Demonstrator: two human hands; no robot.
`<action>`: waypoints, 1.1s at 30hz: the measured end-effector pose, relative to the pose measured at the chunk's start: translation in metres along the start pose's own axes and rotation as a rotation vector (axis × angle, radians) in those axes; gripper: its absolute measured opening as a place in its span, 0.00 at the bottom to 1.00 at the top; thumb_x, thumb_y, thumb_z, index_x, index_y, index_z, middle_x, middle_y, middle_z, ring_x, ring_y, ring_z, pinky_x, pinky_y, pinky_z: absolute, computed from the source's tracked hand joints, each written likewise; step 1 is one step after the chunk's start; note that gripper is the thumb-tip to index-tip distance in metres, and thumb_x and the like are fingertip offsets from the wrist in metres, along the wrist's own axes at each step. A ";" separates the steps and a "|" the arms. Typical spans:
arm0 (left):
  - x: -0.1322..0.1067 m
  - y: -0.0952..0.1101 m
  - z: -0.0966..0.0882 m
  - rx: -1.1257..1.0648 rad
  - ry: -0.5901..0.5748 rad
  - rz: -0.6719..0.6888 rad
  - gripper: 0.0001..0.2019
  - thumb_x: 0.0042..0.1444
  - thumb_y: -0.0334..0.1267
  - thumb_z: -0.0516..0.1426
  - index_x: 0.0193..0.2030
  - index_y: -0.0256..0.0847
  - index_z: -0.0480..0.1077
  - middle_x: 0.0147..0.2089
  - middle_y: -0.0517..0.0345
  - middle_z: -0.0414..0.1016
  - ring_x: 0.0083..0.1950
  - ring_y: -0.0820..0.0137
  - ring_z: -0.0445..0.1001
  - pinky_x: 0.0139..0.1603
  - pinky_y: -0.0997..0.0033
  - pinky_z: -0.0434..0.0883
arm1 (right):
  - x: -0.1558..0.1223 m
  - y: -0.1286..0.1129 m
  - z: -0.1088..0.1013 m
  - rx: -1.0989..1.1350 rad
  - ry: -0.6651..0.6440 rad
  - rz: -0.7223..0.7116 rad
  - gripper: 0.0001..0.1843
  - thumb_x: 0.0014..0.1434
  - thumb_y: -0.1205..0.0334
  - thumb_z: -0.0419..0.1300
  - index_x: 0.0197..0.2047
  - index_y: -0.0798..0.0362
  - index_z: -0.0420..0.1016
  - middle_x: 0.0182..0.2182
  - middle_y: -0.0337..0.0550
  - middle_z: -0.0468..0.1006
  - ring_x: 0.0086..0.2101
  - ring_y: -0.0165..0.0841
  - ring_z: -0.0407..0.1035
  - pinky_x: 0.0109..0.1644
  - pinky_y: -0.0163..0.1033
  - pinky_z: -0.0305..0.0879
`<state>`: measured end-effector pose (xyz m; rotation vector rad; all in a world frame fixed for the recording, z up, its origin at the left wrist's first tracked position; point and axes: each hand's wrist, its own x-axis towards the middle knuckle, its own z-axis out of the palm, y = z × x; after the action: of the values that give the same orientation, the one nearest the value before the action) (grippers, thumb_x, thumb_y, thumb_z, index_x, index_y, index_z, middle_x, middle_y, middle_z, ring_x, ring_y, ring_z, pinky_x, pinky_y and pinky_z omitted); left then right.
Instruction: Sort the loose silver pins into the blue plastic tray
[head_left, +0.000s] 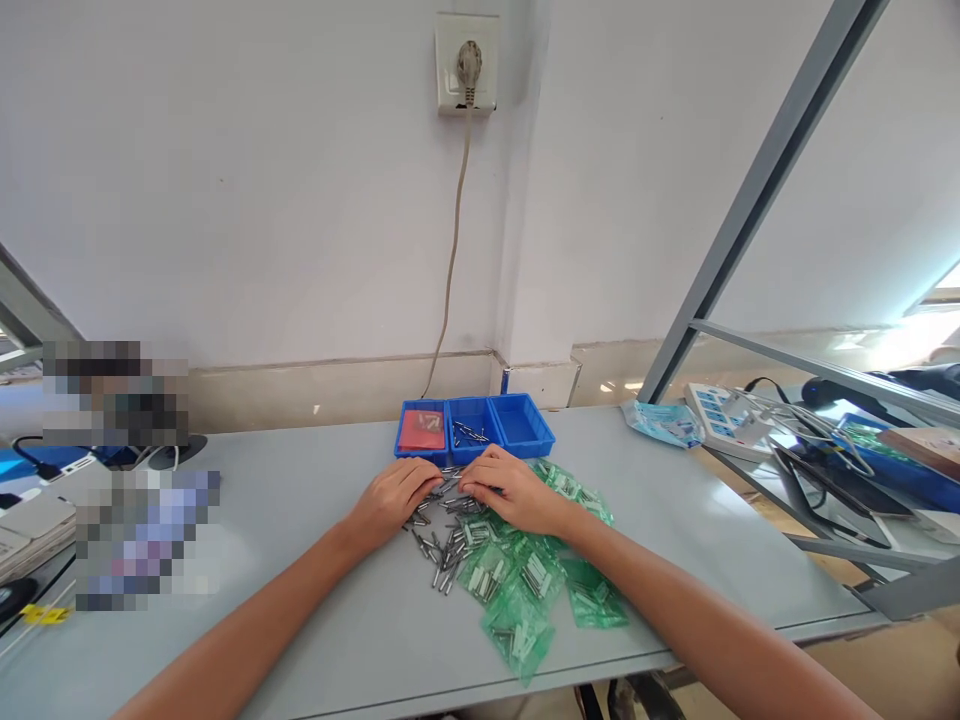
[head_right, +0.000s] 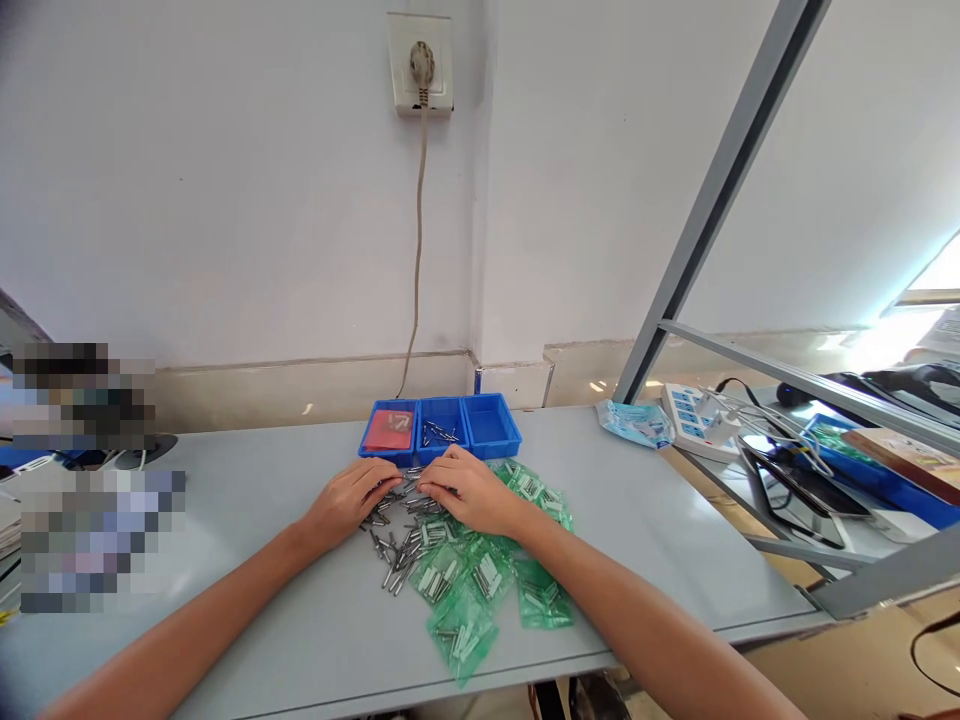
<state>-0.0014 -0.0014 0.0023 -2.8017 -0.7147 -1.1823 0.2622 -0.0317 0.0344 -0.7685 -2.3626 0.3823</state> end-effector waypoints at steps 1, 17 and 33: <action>0.000 0.000 0.000 0.006 0.000 0.004 0.06 0.75 0.34 0.53 0.50 0.40 0.72 0.47 0.54 0.80 0.47 0.67 0.78 0.52 0.65 0.75 | 0.000 0.000 0.000 0.008 -0.006 0.005 0.13 0.76 0.61 0.53 0.47 0.49 0.80 0.45 0.43 0.84 0.45 0.38 0.71 0.54 0.46 0.66; -0.001 -0.007 0.005 0.040 0.000 0.002 0.05 0.74 0.34 0.54 0.50 0.41 0.72 0.47 0.54 0.81 0.47 0.67 0.78 0.52 0.65 0.74 | 0.000 0.008 0.001 0.089 -0.014 0.080 0.15 0.77 0.59 0.51 0.47 0.49 0.79 0.44 0.42 0.84 0.43 0.38 0.66 0.51 0.44 0.66; 0.002 0.000 0.005 0.058 0.057 0.005 0.05 0.73 0.35 0.55 0.50 0.41 0.73 0.46 0.53 0.82 0.47 0.66 0.80 0.52 0.64 0.76 | -0.004 0.007 0.001 0.142 0.057 0.169 0.14 0.77 0.55 0.51 0.50 0.47 0.78 0.43 0.44 0.81 0.47 0.39 0.68 0.54 0.46 0.66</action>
<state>0.0029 0.0007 0.0005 -2.7096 -0.7257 -1.2143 0.2667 -0.0282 0.0283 -0.9016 -2.1980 0.5852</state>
